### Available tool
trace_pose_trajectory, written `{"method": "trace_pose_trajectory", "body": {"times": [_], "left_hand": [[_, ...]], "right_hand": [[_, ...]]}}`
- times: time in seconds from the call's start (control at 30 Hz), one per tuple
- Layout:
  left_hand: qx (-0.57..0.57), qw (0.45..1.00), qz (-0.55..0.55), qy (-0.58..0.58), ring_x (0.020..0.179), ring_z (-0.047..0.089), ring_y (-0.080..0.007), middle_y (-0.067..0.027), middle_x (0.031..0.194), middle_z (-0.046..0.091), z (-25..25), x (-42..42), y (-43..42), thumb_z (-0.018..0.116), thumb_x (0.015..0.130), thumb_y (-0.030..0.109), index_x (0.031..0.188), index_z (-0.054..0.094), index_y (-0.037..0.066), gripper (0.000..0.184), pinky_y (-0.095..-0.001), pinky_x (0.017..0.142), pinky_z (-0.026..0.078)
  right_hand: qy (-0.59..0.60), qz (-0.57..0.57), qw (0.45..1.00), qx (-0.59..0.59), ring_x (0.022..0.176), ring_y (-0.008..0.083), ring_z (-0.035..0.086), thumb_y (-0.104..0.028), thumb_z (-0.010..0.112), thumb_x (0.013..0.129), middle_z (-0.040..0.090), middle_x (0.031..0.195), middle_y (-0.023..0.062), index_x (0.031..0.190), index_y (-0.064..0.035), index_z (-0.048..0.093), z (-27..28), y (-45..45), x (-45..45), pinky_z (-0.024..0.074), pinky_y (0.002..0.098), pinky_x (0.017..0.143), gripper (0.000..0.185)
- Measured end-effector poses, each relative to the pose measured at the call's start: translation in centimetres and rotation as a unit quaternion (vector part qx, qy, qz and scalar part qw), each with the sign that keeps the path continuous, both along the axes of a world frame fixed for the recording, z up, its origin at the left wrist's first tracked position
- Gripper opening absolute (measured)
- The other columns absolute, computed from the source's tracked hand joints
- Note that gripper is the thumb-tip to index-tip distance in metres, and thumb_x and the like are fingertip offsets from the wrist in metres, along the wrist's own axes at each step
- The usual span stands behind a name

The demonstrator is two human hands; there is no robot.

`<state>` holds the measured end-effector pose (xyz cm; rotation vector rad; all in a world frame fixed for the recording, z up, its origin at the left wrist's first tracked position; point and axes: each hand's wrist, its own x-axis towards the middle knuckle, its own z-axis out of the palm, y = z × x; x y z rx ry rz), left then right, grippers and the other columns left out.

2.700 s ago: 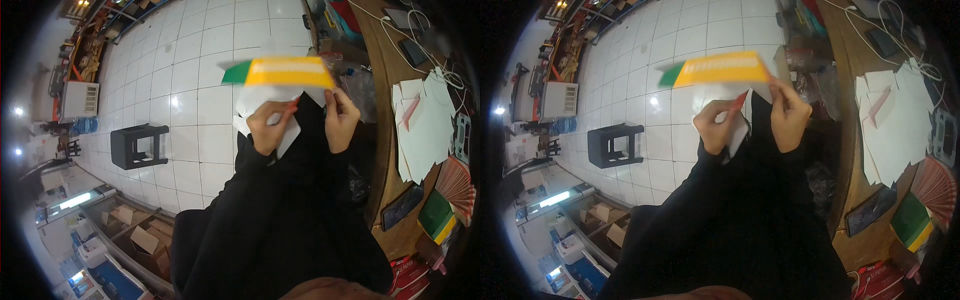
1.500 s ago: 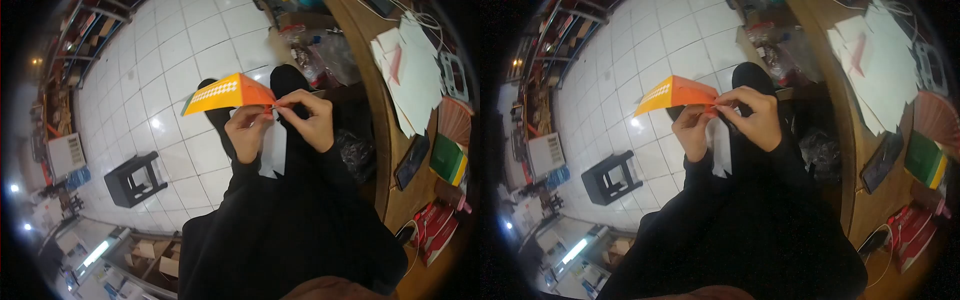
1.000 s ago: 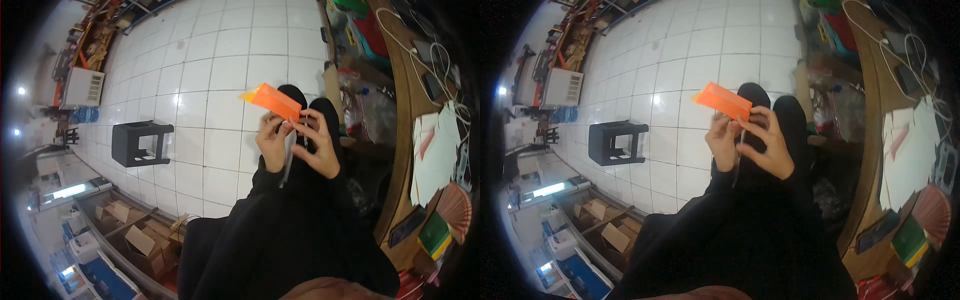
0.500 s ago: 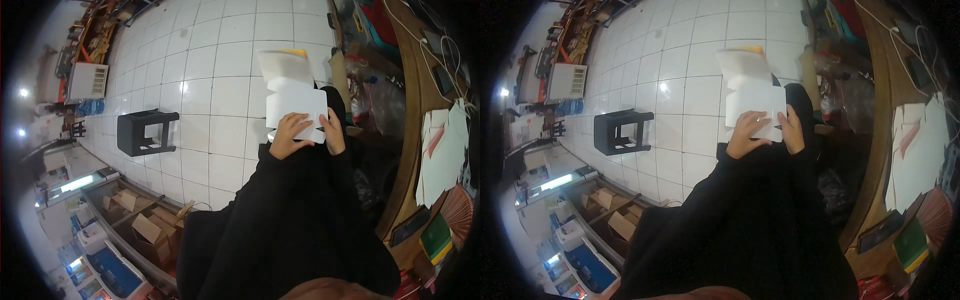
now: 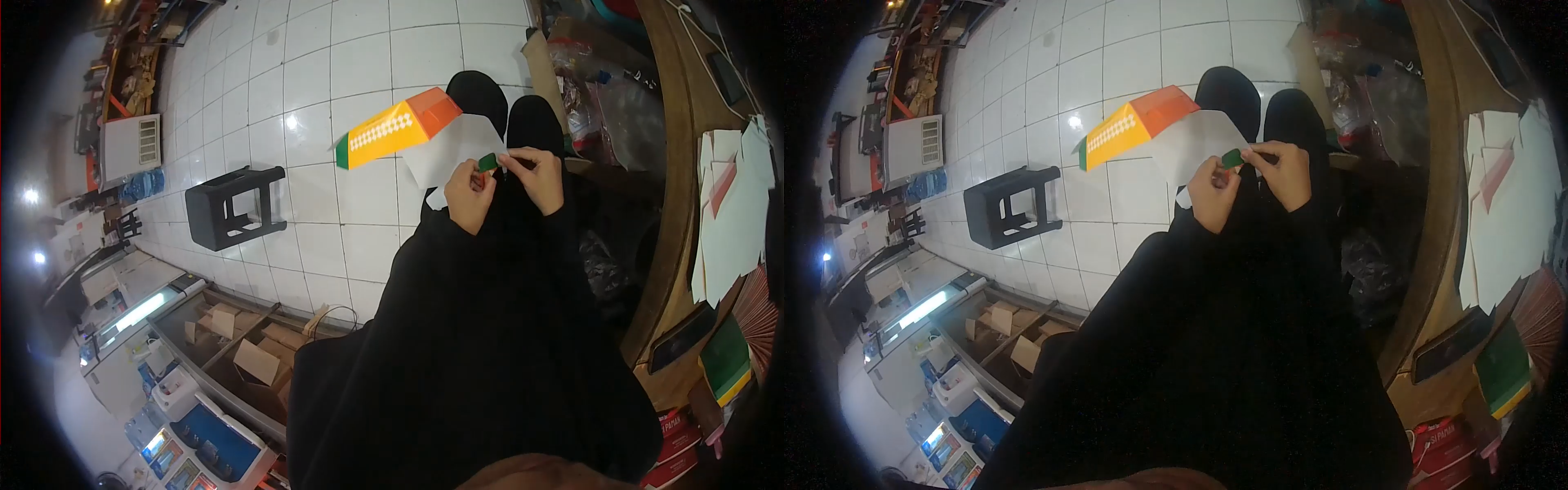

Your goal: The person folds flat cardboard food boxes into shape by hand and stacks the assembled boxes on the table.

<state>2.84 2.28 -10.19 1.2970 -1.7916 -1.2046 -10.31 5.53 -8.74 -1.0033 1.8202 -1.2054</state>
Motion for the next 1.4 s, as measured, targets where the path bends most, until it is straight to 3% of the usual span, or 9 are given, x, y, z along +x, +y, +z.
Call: {"method": "trace_pose_trajectory", "body": {"times": [0.07, 0.17, 0.27, 0.53, 0.63, 0.7, 0.83, 1.0, 1.4], "left_hand": [[0.041, 0.999, 0.016, 0.027, 0.054, 0.053, -0.0109, -0.0079, 0.067, 0.055, -0.3, 0.3, 0.1, 0.061, 0.072, 0.002, 0.077, 0.052, -0.002, 0.011, -0.0238, 0.048, 0.044], [0.21, 0.964, 0.03, 0.159, 0.065, 0.058, -0.0131, -0.0092, 0.073, 0.059, -0.8, 1.6, -0.4, 0.059, 0.077, 0.003, 0.082, 0.055, -0.003, 0.009, -0.0226, 0.056, 0.051], [0.238, 0.952, 0.021, 0.193, 0.069, 0.058, -0.0129, -0.0078, 0.077, 0.059, -1.4, 2.1, -0.5, 0.06, 0.077, 0.002, 0.083, 0.055, -0.002, 0.009, -0.0223, 0.058, 0.051], [0.204, 0.957, -0.04, 0.205, 0.072, 0.056, -0.0116, -0.0054, 0.081, 0.057, -2.2, 2.5, -0.6, 0.059, 0.077, 0.002, 0.085, 0.056, -0.001, 0.009, -0.0217, 0.061, 0.049], [0.235, 0.949, -0.032, 0.209, 0.072, 0.056, -0.0107, -0.005, 0.081, 0.057, -1.9, 2.8, -0.9, 0.06, 0.076, 0.001, 0.085, 0.057, -0.001, 0.009, -0.0205, 0.06, 0.049], [0.272, 0.938, -0.015, 0.216, 0.072, 0.056, -0.0099, -0.0047, 0.081, 0.057, -1.6, 2.8, -1.1, 0.061, 0.075, 0.0, 0.083, 0.057, -0.002, 0.009, -0.0196, 0.059, 0.049], [0.282, 0.939, 0.001, 0.197, 0.069, 0.057, -0.0096, -0.0064, 0.082, 0.057, -1.8, 2.6, -1.1, 0.061, 0.076, 0.002, 0.085, 0.057, -0.003, 0.01, -0.0187, 0.058, 0.048], [0.245, 0.945, 0.0, 0.218, 0.069, 0.057, -0.0102, -0.0066, 0.08, 0.059, -1.8, 1.9, -0.6, 0.06, 0.076, -0.001, 0.086, 0.057, -0.003, 0.01, -0.0179, 0.057, 0.048], [0.251, 0.942, -0.055, 0.218, 0.071, 0.057, -0.0087, -0.0038, 0.081, 0.059, -2.3, 2.9, -1.7, 0.059, 0.076, -0.002, 0.084, 0.058, 0.0, 0.008, -0.0184, 0.059, 0.047]], "right_hand": [[0.013, 0.015, 1.0, -0.006, 0.056, 0.0136, 0.058, -0.015, 0.066, 0.071, 0.063, 0.069, 0.011, 0.084, -0.0015, 0.065, 0.3, 0.5, -0.3, 0.0434, 0.0207, 0.055, 0.018], [0.012, 0.033, 0.999, -0.03, 0.055, 0.0119, 0.057, -0.012, 0.066, 0.071, 0.063, 0.068, 0.0102, 0.085, -0.0012, 0.064, 0.2, 0.6, -0.5, 0.042, 0.0204, 0.052, 0.018], [-0.021, 0.037, 0.999, -0.028, 0.053, 0.0094, 0.055, -0.01, 0.066, 0.071, 0.062, 0.066, 0.0088, 0.081, -0.0004, 0.06, 0.6, 0.5, -0.2, 0.0403, 0.0204, 0.049, 0.015], [0.01, 0.06, 0.996, -0.067, 0.048, 0.007, 0.047, -0.008, 0.065, 0.071, 0.06, 0.064, 0.006, 0.077, -0.0001, 0.056, -0.3, 0.9, 0.4, 0.0371, 0.0201, 0.047, 0.014], [0.003, 0.069, 0.995, -0.076, 0.049, 0.0064, 0.048, -0.008, 0.066, 0.071, 0.06, 0.064, 0.0063, 0.077, 0.0, 0.056, -0.7, 0.9, 0.3, 0.0375, 0.0198, 0.047, 0.014], [-0.087, 0.048, 0.993, -0.061, 0.051, 0.006, 0.051, -0.008, 0.066, 0.072, 0.06, 0.064, 0.007, 0.077, 0.0001, 0.056, -0.9, 0.9, 0.0, 0.0382, 0.0197, 0.047, 0.014], [-0.082, 0.044, 0.993, -0.071, 0.053, 0.0063, 0.053, -0.009, 0.064, 0.073, 0.06, 0.064, 0.0074, 0.078, 0.0003, 0.057, -1.4, 1.0, -0.1, 0.0396, 0.0207, 0.048, 0.013], [0.03, 0.053, 0.997, -0.053, 0.054, 0.0119, 0.056, -0.006, 0.063, 0.073, 0.06, 0.066, 0.0094, 0.078, -0.0007, 0.056, -0.6, 1.0, 1.2, 0.0415, 0.0226, 0.05, 0.011], [-0.037, 0.03, 0.998, -0.051, 0.064, 0.0153, 0.062, -0.005, 0.063, 0.072, 0.062, 0.067, 0.009, 0.074, 0.0008, 0.056, -1.2, 1.3, 1.7, 0.0443, 0.0233, 0.055, 0.009]]}}
